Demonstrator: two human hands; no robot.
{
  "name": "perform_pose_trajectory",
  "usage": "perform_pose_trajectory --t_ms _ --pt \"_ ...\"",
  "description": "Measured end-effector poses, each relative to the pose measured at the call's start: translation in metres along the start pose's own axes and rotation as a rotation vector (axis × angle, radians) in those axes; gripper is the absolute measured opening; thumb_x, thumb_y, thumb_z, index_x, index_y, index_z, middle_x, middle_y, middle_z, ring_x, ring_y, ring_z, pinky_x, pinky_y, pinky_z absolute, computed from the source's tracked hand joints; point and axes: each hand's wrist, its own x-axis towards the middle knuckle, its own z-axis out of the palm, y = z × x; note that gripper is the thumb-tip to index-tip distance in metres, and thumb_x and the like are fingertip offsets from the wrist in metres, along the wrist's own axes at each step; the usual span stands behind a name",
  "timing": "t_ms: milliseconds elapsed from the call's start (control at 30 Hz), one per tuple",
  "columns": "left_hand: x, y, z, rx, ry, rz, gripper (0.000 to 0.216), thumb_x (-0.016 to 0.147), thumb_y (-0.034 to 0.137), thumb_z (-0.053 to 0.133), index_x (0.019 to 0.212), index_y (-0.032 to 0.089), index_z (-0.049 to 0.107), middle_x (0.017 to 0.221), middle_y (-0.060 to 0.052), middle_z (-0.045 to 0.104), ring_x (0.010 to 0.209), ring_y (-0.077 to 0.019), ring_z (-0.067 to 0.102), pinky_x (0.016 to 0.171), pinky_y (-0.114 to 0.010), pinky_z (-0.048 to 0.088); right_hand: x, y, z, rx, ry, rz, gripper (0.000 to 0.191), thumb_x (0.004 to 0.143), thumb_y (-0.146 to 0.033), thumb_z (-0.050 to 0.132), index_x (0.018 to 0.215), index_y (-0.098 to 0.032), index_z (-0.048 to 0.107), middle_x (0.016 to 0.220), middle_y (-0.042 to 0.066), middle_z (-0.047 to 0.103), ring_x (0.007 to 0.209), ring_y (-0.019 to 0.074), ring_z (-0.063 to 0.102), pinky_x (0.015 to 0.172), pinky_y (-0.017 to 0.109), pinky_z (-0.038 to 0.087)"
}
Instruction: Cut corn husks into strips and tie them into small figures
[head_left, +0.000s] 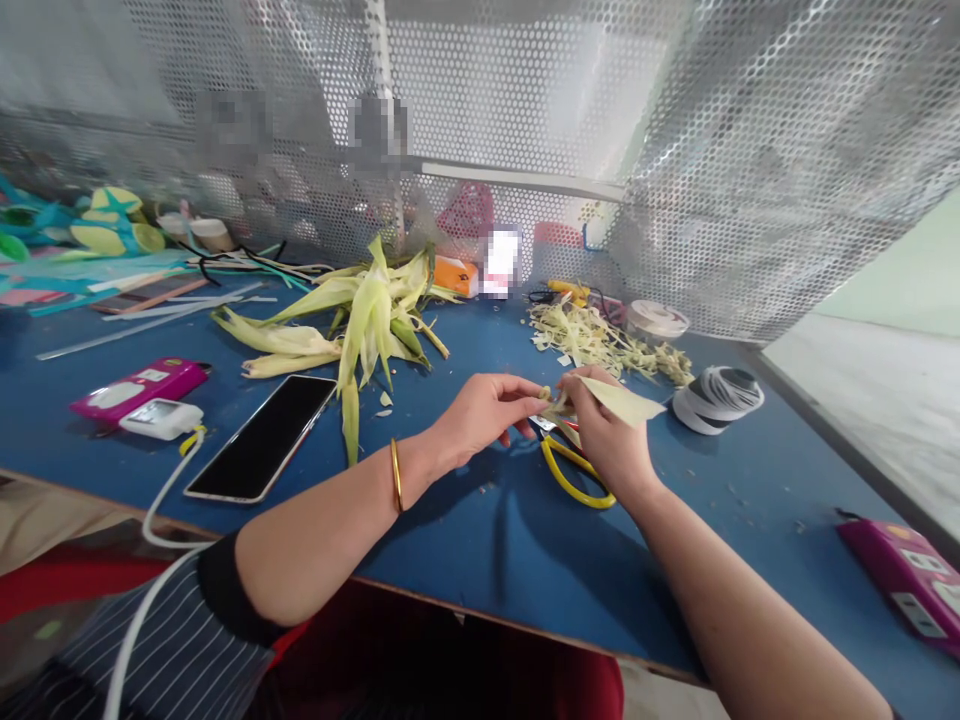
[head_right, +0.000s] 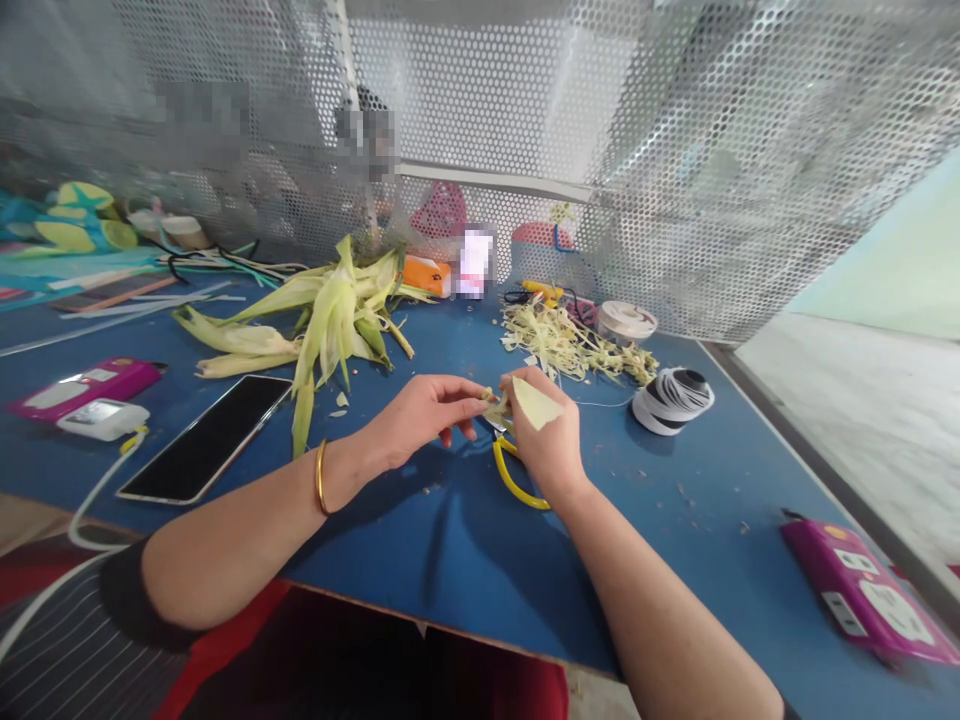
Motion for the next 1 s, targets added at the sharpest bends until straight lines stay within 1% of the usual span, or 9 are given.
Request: perform_pose_trajectory --t_ms 200,333,400,500,600,700,800,867,1000 --pt "-0.001 0.0 0.002 -0.123 0.021 -0.042 0.014 0.081 0.021 0.068 0.092 0.015 0.074 0.071 0.0 0.064 0.053 -0.0067 0.055 0.04 -0.018 0.035 -0.001 -0.002 0.001 -0.047 0.005 0.016 0.03 0.089 -0.04 0.054 0.068 -0.02 0.06 0.059 -0.003 0.056 0.055 0.0127 0.049 0.054 0.025 0.037" --pt "-0.003 0.001 0.003 -0.111 -0.032 -0.055 0.016 0.077 0.019 0.071 0.091 0.013 0.075 0.065 0.001 0.062 0.056 -0.0082 0.053 0.042 -0.019 0.038 0.001 0.003 0.003 -0.121 0.027 0.103 0.033 0.085 -0.038 0.058 0.059 -0.02 0.054 0.052 -0.005 0.048 0.051 0.011 0.041 0.05 0.026 0.031" --pt "-0.004 0.001 0.004 -0.081 -0.04 -0.049 0.017 0.077 0.019 0.071 0.092 0.012 0.075 0.061 0.001 0.06 0.055 -0.0085 0.052 0.043 -0.019 0.038 0.002 0.005 0.004 -0.015 0.021 0.145 0.024 0.083 -0.035 0.061 0.066 -0.019 0.06 0.057 -0.004 0.055 0.055 0.0116 0.047 0.053 0.026 0.037" --pt "-0.005 0.002 0.005 -0.052 -0.008 -0.06 0.017 0.078 0.02 0.07 0.09 0.011 0.076 0.055 0.002 0.057 0.053 -0.0081 0.049 0.042 -0.02 0.035 0.004 0.004 0.004 0.314 0.057 0.228 0.014 0.078 -0.033 0.068 0.08 -0.019 0.067 0.074 0.0 0.069 0.069 0.0158 0.063 0.066 0.03 0.049" --pt "-0.005 0.003 0.006 -0.064 0.034 -0.097 0.014 0.078 0.019 0.069 0.087 0.012 0.076 0.055 0.002 0.056 0.051 -0.0072 0.047 0.042 -0.02 0.032 0.009 0.0 0.0 0.597 0.143 0.287 0.02 0.073 -0.033 0.075 0.082 -0.017 0.068 0.081 0.003 0.073 0.076 0.0189 0.069 0.075 0.036 0.055" --pt "-0.004 0.004 0.006 -0.111 0.052 -0.134 0.012 0.079 0.018 0.068 0.086 0.013 0.075 0.062 0.001 0.06 0.052 -0.006 0.048 0.043 -0.02 0.031 0.012 -0.004 -0.004 0.693 0.213 0.241 0.024 0.073 -0.037 0.076 0.083 -0.017 0.067 0.074 0.001 0.07 0.069 0.0157 0.068 0.074 0.034 0.056" --pt "-0.004 0.005 0.007 -0.156 0.069 -0.149 0.014 0.079 0.017 0.069 0.092 0.014 0.071 0.065 0.003 0.06 0.052 -0.0053 0.048 0.043 -0.019 0.031 0.012 -0.007 -0.009 0.664 0.207 0.192 0.025 0.077 -0.039 0.074 0.086 -0.018 0.066 0.063 -0.003 0.064 0.054 0.0107 0.06 0.06 0.027 0.052" --pt "-0.004 0.005 0.007 -0.168 0.087 -0.146 0.015 0.078 0.015 0.069 0.093 0.014 0.066 0.063 0.005 0.057 0.051 -0.0058 0.049 0.043 -0.019 0.031 0.01 -0.009 -0.011 0.586 0.142 0.188 0.023 0.08 -0.041 0.071 0.083 -0.019 0.065 0.058 -0.005 0.06 0.047 0.0093 0.054 0.051 0.024 0.047" --pt "-0.003 0.005 0.006 -0.155 0.121 -0.098 0.013 0.081 0.015 0.068 0.086 0.018 0.056 0.056 0.007 0.054 0.049 -0.006 0.05 0.043 -0.018 0.031 0.007 -0.013 -0.013 0.369 -0.034 0.187 0.024 0.083 -0.041 0.065 0.077 -0.018 0.067 0.059 -0.003 0.058 0.046 0.0096 0.051 0.05 0.025 0.044"
